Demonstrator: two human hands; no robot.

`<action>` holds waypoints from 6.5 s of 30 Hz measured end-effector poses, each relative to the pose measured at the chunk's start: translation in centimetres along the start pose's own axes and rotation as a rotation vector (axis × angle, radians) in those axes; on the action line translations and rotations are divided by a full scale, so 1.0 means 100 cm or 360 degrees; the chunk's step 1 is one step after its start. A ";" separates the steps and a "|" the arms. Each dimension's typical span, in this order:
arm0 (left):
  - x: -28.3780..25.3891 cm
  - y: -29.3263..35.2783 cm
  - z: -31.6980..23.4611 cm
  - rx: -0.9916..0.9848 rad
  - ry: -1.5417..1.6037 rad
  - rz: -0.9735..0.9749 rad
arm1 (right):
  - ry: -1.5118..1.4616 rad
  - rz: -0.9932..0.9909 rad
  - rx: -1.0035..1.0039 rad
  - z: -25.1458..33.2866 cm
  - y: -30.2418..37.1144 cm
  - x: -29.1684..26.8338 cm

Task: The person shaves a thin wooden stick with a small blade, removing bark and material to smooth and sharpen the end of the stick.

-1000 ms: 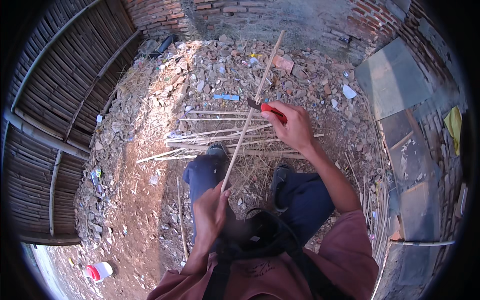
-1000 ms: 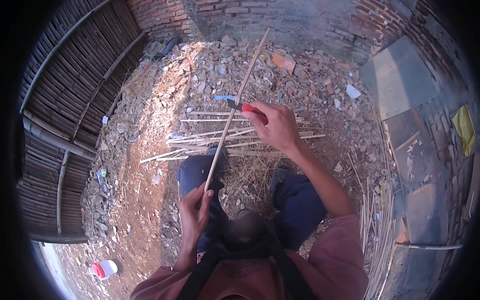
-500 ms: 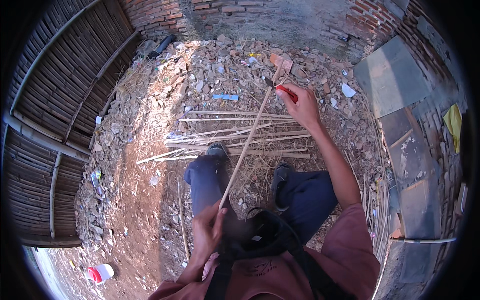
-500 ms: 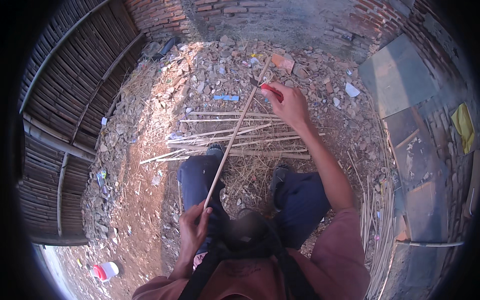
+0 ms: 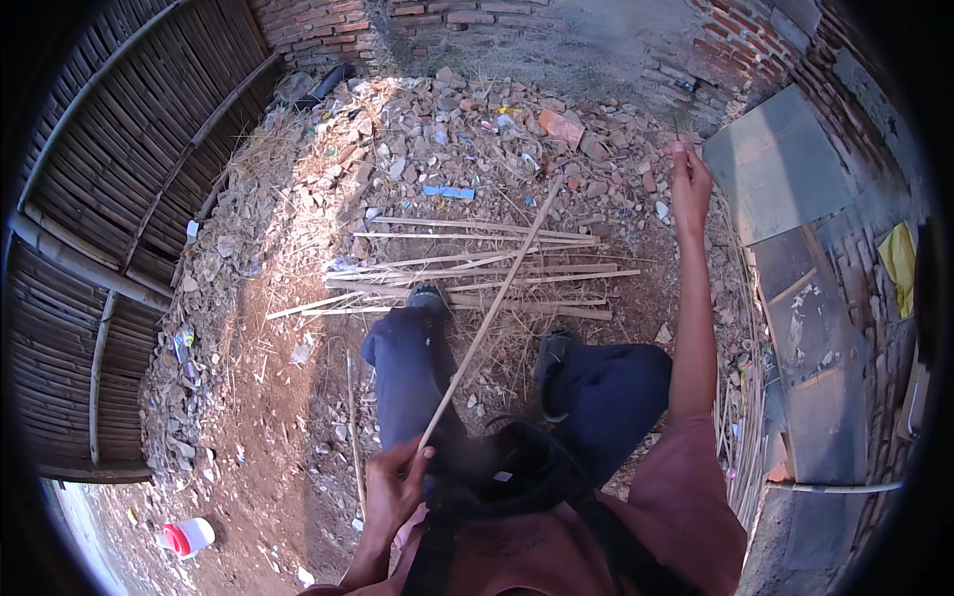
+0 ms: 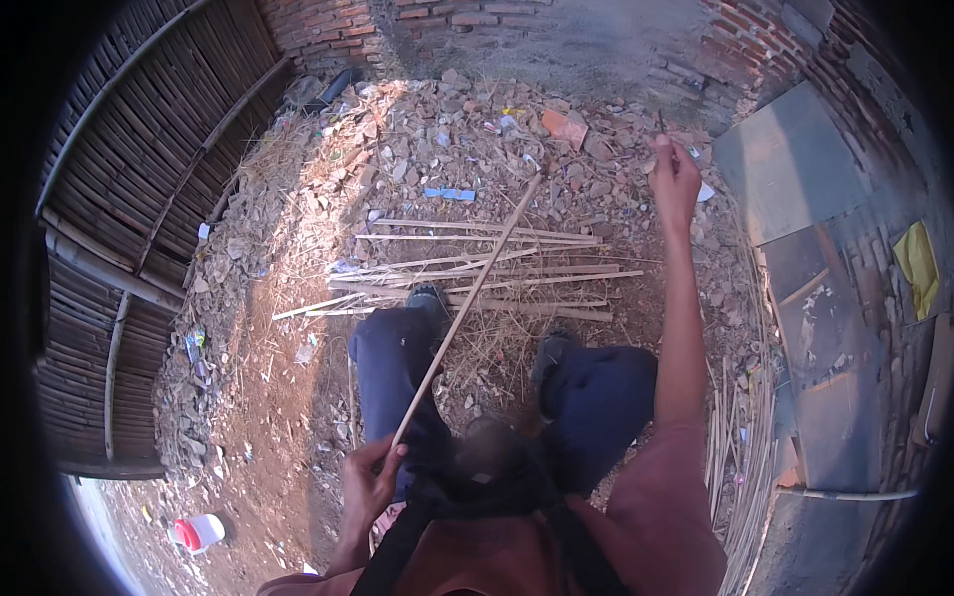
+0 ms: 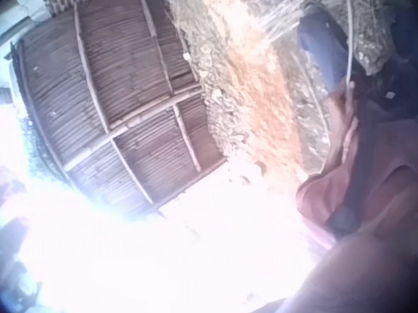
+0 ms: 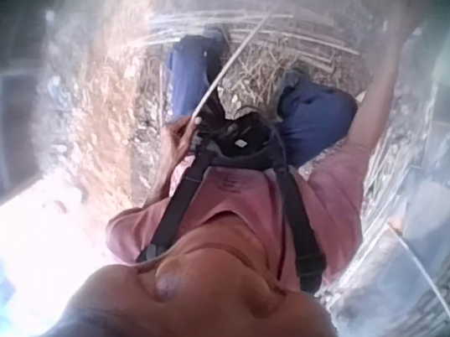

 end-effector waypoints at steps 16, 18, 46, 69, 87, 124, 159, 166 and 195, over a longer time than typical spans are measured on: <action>0.032 -0.089 -0.036 -0.0092 0.0973 0.0320 | -0.1171 0.1700 0.0578 0.072 0.148 0.088; 0.038 -0.099 -0.036 -0.0037 0.0950 0.0354 | -0.1193 0.1620 0.0480 0.086 0.156 0.084; 0.010 -0.068 -0.001 0.0315 0.0177 0.0615 | -0.1549 0.1079 0.0692 0.075 0.142 0.076; 0.031 -0.129 -0.070 0.0276 0.0858 0.0101 | -0.0464 0.1365 -0.0618 0.134 0.236 0.092; 0.029 -0.126 -0.091 0.0251 0.0651 0.0172 | -0.0173 0.0944 -0.1224 0.160 0.258 0.074; 0.046 -0.127 -0.081 0.0305 0.0664 0.0247 | -0.0236 0.0829 -0.1164 0.159 0.239 0.065; 0.030 -0.032 -0.013 0.0190 0.0024 0.0378 | -0.0155 0.0245 -0.0104 0.004 0.048 0.035; 0.016 -0.049 -0.008 0.0230 -0.0027 0.0083 | -0.0720 0.0986 0.0596 0.027 0.105 0.067; 0.039 -0.119 -0.095 0.0454 0.0463 0.0029 | -0.0542 0.1322 -0.0411 0.116 0.199 0.078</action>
Point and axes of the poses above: each hand's wrist, its own y-axis away from the middle knuckle, its own x-axis out of the palm, z = x × y, the point moved 7 cm from there along -y, towards the middle knuckle, and after that the axes turned 8 degrees about x, right-handed, at the moved point
